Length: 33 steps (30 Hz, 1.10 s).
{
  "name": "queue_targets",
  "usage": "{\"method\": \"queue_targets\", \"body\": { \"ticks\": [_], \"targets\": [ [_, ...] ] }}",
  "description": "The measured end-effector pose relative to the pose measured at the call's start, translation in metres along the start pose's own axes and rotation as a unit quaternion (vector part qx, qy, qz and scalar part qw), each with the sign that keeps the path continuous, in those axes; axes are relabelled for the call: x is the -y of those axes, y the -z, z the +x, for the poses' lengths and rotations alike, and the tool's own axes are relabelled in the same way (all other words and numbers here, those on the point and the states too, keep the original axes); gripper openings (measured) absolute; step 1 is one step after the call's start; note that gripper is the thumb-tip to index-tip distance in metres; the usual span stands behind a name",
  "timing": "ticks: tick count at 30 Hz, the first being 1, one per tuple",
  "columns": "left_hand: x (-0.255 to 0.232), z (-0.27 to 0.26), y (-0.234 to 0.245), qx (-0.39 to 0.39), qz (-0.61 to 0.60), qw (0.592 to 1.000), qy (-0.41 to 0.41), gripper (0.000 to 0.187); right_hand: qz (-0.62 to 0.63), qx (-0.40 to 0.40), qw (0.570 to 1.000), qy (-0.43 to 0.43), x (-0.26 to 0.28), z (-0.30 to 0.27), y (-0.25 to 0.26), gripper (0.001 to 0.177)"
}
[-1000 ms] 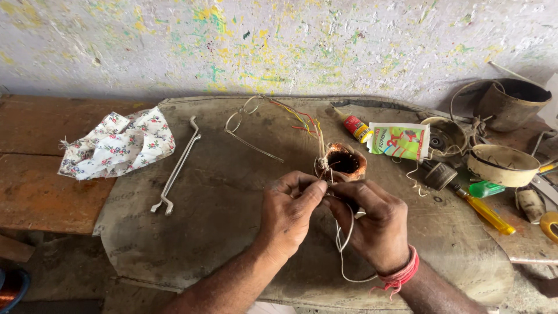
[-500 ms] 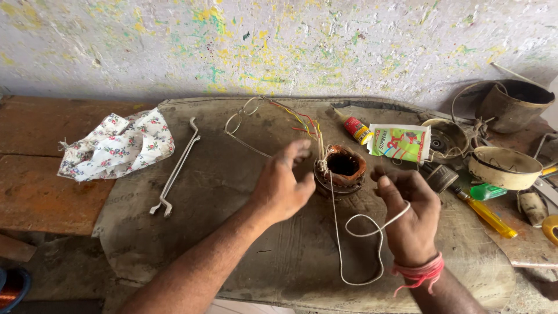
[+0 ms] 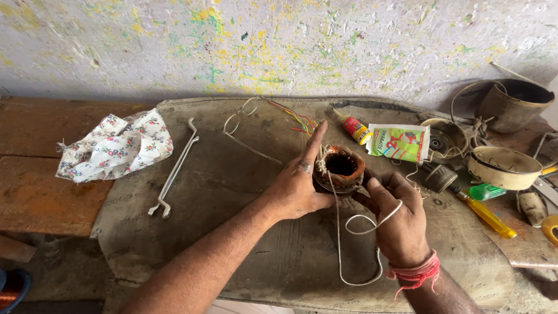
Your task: The person winds a white string around a copper-wound cylindrical core, repeatedly pulling the string through the center and tightening it by hand. The person continues this repetitive winding and pulling action throughout the clip.
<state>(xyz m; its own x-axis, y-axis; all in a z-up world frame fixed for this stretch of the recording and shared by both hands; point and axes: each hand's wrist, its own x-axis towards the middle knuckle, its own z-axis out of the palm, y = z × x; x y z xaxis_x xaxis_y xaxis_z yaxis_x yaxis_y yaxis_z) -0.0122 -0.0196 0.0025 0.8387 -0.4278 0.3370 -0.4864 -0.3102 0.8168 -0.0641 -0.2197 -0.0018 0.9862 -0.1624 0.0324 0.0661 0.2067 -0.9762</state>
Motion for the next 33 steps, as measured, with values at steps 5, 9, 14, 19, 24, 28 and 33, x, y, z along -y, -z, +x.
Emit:
{"method": "queue_targets", "body": {
  "ticks": [5, 9, 14, 19, 24, 28, 33],
  "targets": [
    [0.008, 0.003, -0.003, -0.005, -0.015, 0.999, 0.035, 0.138, 0.024, 0.014, 1.000, -0.003, -0.001, 0.005, 0.003, 0.018],
    [0.015, 0.012, -0.001, -0.071, 0.041, 0.995, -0.054, 0.141, 0.056, 0.051, 0.997, -0.004, -0.006, 0.027, 0.002, 0.019],
    [0.019, 0.022, -0.003, -0.109, 0.031, 0.993, -0.036, 0.138, 0.054, 0.086, 0.995, -0.011, -0.014, 0.062, 0.004, 0.018],
    [0.015, 0.018, -0.005, -0.079, 0.057, 0.994, 0.054, 0.132, -0.083, 0.088, 0.988, 0.094, -0.007, 0.057, 0.009, 0.020],
    [0.012, 0.003, 0.002, -0.110, 0.121, 0.986, -0.024, 0.117, -0.336, 0.077, 0.897, 0.278, 0.006, 0.019, 0.018, 0.012],
    [0.013, -0.017, -0.004, -0.239, 0.166, 0.954, -0.075, 0.064, -0.385, 0.146, 0.872, 0.265, 0.004, 0.013, 0.025, 0.007],
    [0.009, -0.022, -0.013, -0.146, 0.197, 0.969, -0.010, 0.033, -0.272, 0.207, 0.932, 0.121, -0.006, 0.021, 0.029, 0.005]
  ]
}}
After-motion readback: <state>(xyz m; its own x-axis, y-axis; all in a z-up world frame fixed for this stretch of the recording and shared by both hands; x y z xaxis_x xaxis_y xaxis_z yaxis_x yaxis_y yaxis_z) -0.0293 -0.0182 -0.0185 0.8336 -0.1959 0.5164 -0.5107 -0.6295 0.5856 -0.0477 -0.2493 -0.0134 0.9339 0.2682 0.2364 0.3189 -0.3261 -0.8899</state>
